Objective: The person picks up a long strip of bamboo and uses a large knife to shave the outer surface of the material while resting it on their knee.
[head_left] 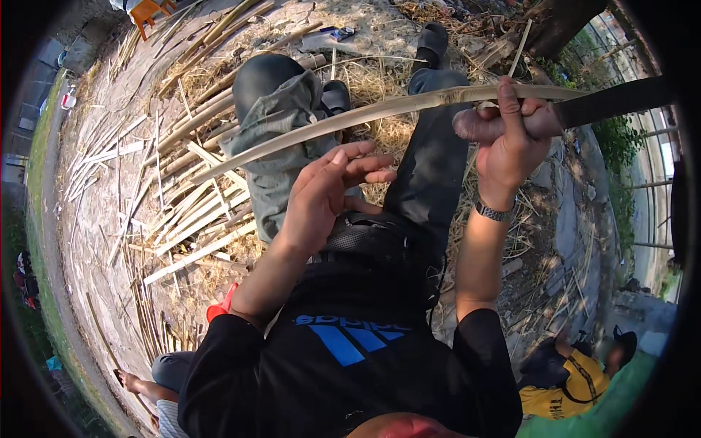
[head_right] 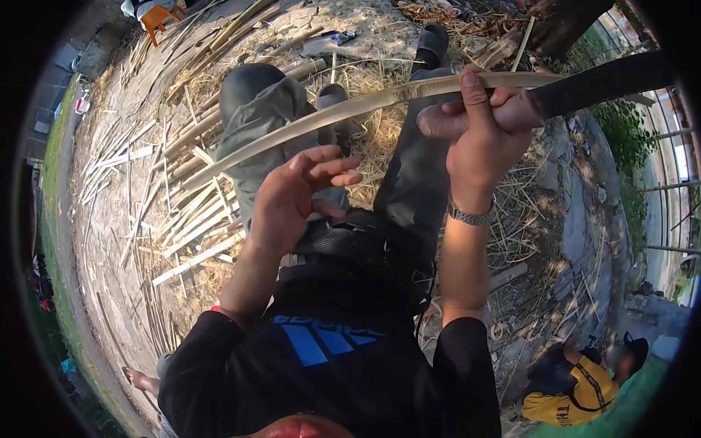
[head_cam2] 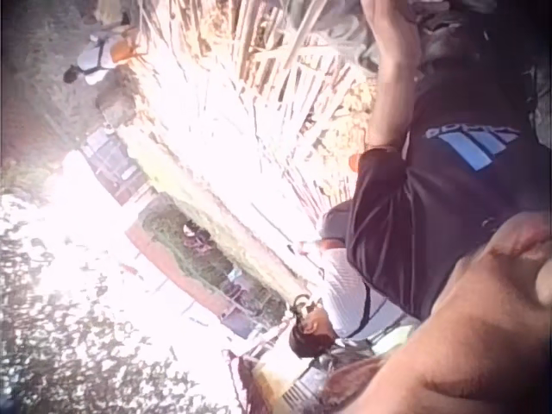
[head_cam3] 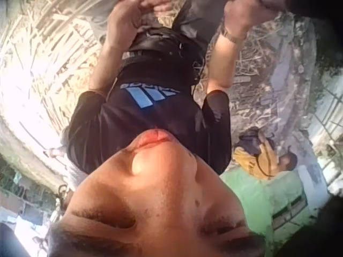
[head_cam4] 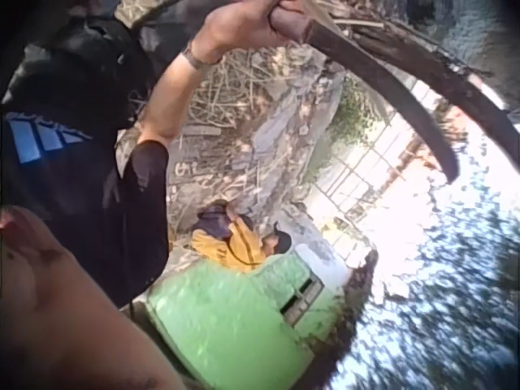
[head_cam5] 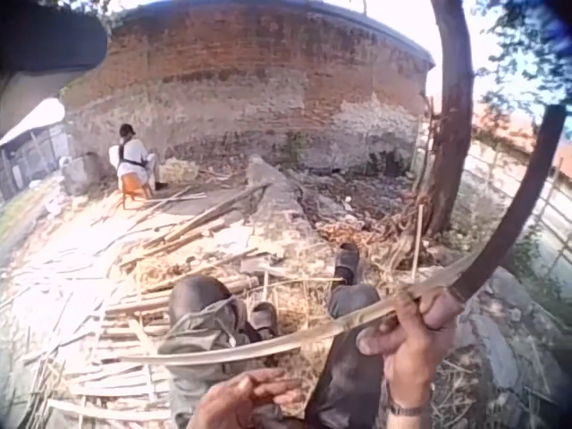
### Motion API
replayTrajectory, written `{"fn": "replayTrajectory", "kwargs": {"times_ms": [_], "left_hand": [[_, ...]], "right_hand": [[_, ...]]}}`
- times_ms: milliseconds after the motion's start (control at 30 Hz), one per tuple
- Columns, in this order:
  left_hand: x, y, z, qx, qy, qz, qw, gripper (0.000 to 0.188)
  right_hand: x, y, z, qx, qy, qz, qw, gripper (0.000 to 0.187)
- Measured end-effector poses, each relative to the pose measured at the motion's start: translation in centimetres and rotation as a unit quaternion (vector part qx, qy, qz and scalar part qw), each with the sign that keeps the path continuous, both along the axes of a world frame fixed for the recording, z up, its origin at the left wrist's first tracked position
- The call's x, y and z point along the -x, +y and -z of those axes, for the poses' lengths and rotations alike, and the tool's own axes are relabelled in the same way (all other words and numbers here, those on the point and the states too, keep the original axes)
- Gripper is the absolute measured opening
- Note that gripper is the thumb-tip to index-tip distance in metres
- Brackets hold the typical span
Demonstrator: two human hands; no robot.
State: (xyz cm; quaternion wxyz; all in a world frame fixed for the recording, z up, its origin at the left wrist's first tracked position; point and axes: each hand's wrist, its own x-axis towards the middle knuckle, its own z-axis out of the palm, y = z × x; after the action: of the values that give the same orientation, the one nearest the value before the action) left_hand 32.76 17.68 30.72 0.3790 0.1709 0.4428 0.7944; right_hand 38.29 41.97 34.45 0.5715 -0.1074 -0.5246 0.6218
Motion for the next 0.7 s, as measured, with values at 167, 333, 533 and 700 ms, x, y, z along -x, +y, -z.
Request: {"fn": "replayTrajectory", "kwargs": {"times_ms": [167, 333, 533, 700], "left_hand": [[2.4, -3.2, -0.6, 0.071, 0.585, -0.255, 0.766, 0.039], [6.5, 0.5, -2.6, 0.15, 0.403, 0.042, 0.902, 0.037], [8.6, 3.9, 0.1, 0.127, 0.286, 0.071, 0.947, 0.021], [12.0, 8.3, -0.7, 0.196, 0.269, 0.104, 0.937, 0.028]], "right_hand": [[1.7, -0.4, -2.5, -0.044, -0.039, -0.047, 0.997, 0.03], [3.2, 0.7, -5.1, -0.086, -0.112, -0.092, 0.986, 0.021], [3.3, 4.0, -5.0, -0.161, -0.245, -0.075, 0.953, 0.022], [0.8, 7.0, -4.2, -0.093, -0.403, -0.13, 0.901, 0.034]]}}
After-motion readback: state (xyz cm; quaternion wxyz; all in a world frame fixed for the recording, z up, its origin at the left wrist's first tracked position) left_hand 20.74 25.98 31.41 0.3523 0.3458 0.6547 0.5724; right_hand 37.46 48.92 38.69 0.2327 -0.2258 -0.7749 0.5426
